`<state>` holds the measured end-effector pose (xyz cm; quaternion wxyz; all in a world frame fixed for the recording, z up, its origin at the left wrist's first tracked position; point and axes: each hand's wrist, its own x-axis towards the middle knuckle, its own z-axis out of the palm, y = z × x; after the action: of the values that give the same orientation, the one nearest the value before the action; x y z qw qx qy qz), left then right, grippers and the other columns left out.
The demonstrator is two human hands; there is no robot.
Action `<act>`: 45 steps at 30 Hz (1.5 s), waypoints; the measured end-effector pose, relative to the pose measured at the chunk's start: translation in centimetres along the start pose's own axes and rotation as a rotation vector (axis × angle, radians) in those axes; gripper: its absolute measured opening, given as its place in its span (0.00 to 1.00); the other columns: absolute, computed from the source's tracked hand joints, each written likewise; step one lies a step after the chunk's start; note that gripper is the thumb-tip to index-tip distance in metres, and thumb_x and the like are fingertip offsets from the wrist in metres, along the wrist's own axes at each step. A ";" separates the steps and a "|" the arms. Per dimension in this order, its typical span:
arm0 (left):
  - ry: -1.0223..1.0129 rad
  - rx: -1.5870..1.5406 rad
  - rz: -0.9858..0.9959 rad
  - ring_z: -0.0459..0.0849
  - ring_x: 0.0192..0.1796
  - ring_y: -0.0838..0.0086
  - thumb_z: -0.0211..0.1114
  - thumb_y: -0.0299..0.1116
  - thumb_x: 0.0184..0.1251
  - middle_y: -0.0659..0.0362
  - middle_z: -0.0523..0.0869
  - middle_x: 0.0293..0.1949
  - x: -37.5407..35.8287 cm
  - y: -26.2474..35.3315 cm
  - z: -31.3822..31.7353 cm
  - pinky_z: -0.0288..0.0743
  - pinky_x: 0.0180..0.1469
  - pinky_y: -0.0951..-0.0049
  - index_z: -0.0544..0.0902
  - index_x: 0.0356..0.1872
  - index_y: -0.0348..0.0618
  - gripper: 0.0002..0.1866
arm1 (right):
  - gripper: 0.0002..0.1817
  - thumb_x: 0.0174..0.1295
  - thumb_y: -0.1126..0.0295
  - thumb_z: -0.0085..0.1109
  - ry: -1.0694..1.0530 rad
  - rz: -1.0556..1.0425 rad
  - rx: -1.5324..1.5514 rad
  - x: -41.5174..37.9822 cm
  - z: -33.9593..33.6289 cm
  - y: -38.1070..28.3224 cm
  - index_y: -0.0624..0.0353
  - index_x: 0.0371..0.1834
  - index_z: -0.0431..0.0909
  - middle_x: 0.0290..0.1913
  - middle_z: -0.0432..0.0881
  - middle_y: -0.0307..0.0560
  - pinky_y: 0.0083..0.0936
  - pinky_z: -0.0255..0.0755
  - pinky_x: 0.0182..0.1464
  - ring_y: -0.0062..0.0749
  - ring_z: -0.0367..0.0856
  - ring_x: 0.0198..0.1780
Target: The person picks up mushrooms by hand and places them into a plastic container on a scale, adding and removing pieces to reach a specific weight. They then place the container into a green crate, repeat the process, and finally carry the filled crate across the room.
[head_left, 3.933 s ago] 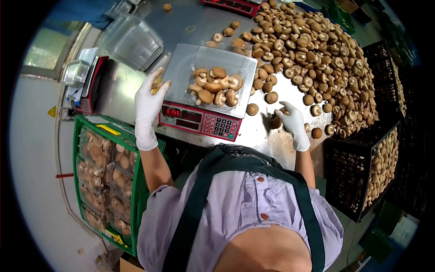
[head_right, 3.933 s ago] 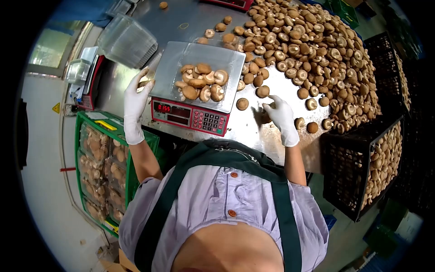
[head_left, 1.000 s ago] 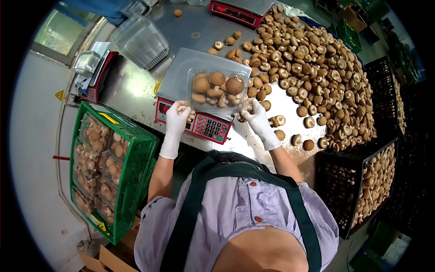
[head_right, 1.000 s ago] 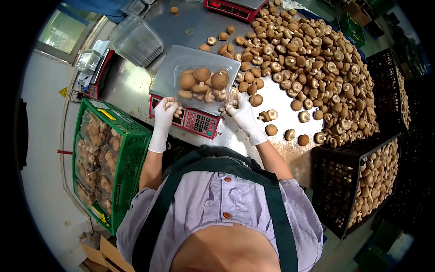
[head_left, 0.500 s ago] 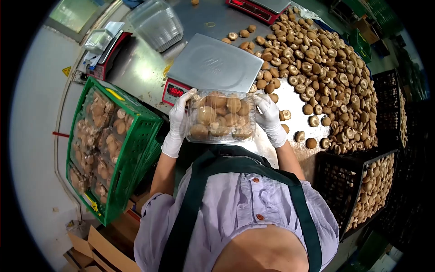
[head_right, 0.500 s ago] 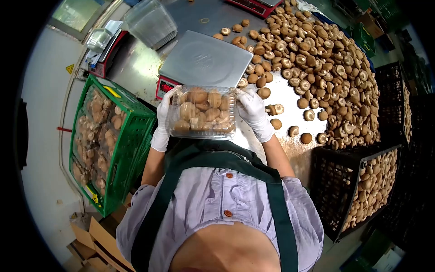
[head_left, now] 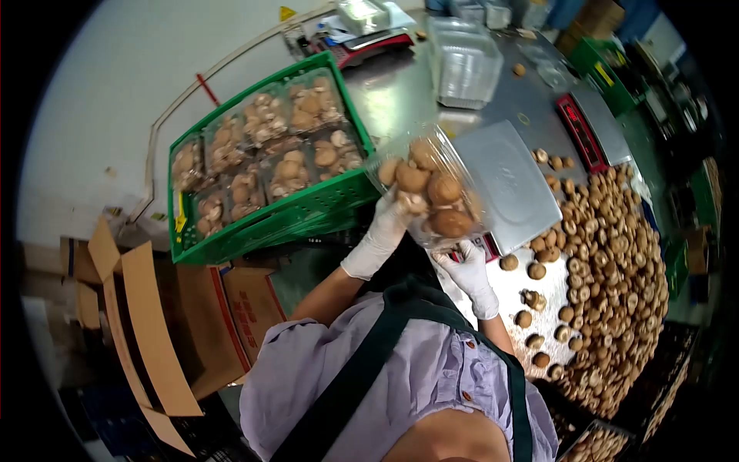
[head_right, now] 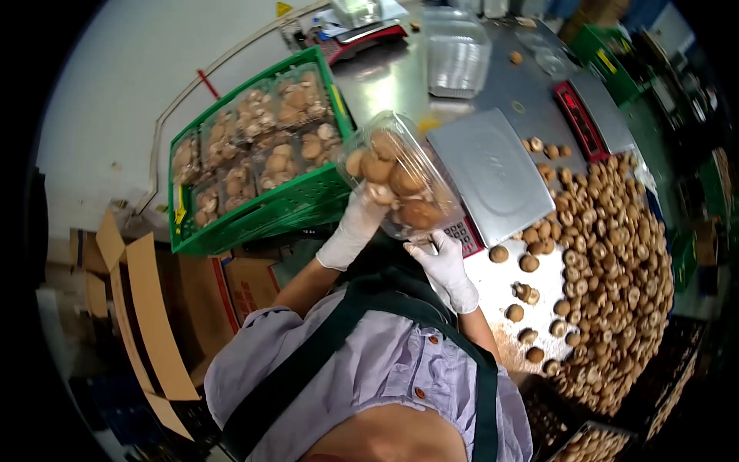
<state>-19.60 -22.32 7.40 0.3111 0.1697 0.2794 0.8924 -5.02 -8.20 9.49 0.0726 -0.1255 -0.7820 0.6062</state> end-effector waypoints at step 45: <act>-0.540 2.268 0.365 0.72 0.62 0.56 0.47 0.36 0.67 0.49 0.74 0.60 44.8 0.3 -3.1 0.65 0.63 0.63 0.66 0.64 0.47 0.24 | 0.11 0.60 0.64 0.55 0.797 0.556 -0.039 -12.4 -1.0 3.5 0.58 0.39 0.82 0.30 0.84 0.49 0.26 0.76 0.40 0.32 0.83 0.32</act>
<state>-54.77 5.37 10.92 -0.1009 0.5700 0.8093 0.1001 7.49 -9.99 6.83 0.1991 -0.5533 -0.6416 0.4925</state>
